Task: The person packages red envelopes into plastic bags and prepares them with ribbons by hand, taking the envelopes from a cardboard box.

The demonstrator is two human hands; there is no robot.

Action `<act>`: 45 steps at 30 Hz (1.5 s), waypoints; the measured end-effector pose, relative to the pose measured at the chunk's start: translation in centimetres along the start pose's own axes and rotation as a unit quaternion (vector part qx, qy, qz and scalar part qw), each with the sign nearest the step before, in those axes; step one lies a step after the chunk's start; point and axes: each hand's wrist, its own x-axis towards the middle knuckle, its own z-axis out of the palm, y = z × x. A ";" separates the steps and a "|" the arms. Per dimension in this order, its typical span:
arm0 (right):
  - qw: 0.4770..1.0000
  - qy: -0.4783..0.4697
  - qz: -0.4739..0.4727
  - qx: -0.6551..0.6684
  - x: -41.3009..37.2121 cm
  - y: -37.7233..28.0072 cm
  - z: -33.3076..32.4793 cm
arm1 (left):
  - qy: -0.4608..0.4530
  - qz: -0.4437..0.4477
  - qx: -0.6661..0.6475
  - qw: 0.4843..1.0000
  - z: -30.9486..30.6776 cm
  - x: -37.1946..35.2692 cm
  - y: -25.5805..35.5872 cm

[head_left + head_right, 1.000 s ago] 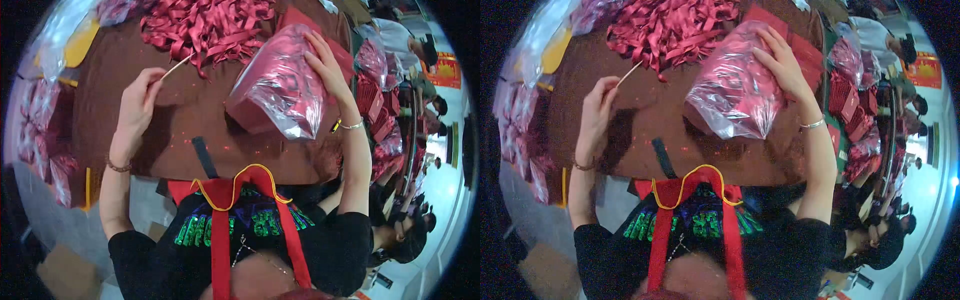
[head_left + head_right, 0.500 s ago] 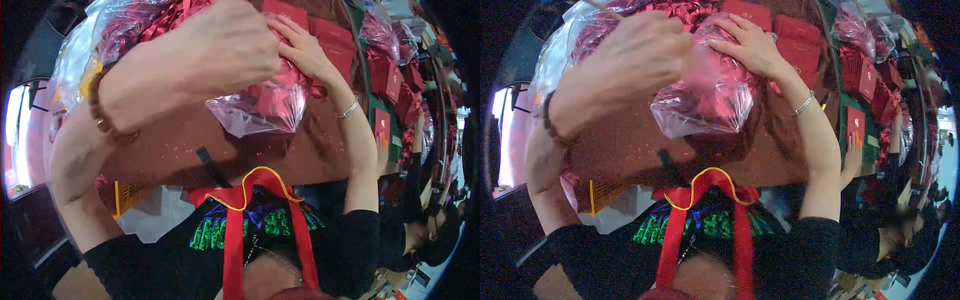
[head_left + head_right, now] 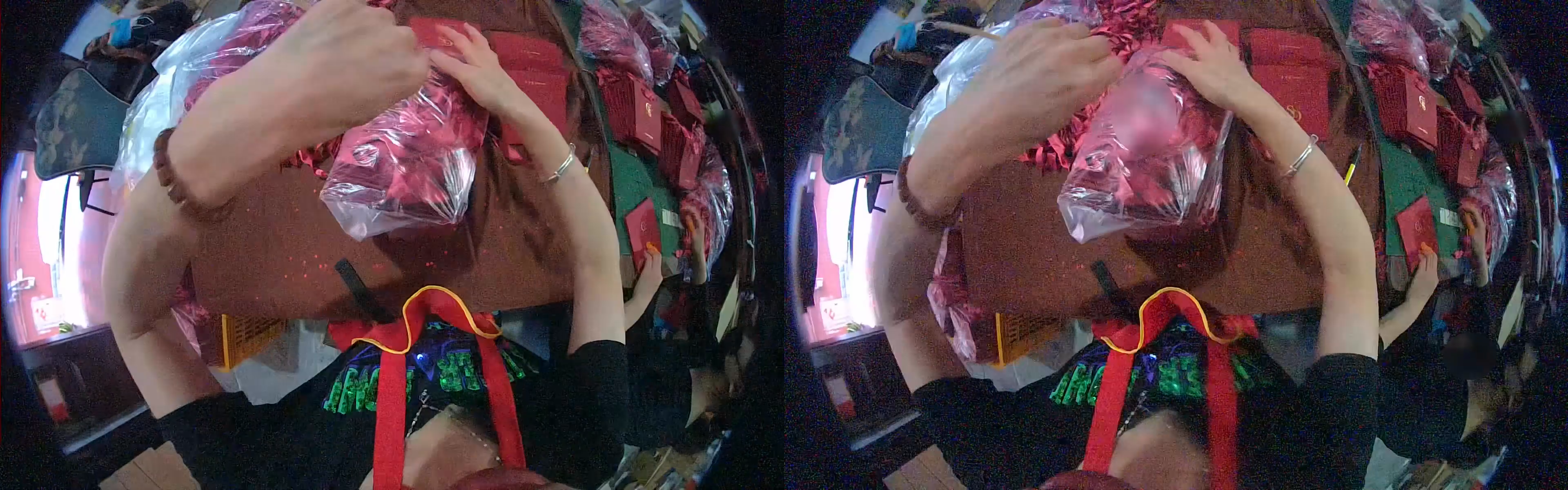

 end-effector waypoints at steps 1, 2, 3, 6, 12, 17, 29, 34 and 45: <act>0.993 -0.058 0.068 -0.074 0.1 0.8 -0.4 | 0.040 0.010 0.008 0.999 0.3 0.7 0.0; 0.973 -0.114 0.137 -0.146 0.2 0.7 -0.9 | 0.043 0.015 0.009 0.999 0.9 1.5 -0.5; 0.985 -0.121 0.119 -0.029 0.6 4.7 0.8 | 0.027 0.025 -0.014 0.999 1.8 2.4 -1.3; 0.993 -0.091 0.076 0.024 0.3 3.6 0.7 | 0.007 0.031 -0.011 0.999 2.4 4.1 -1.7; 0.995 -0.084 0.044 -0.019 -0.2 3.5 0.8 | 0.075 0.092 -0.064 0.991 6.6 4.8 -2.0; 0.994 -0.078 0.070 -0.001 -0.4 2.2 -0.1 | -0.033 -0.039 -0.119 0.992 3.9 0.3 -5.2; 0.796 0.203 0.390 0.417 -9.8 1.0 -0.1 | 0.126 -0.398 -0.811 0.409 22.3 -5.2 6.5; 0.714 0.083 0.339 0.607 -11.6 -1.2 -0.4 | 0.140 -0.188 -0.970 0.058 22.3 -3.2 8.0; 0.643 0.004 0.320 0.695 -15.5 5.8 -5.4 | 0.226 -0.463 -0.836 0.190 18.9 -2.9 11.3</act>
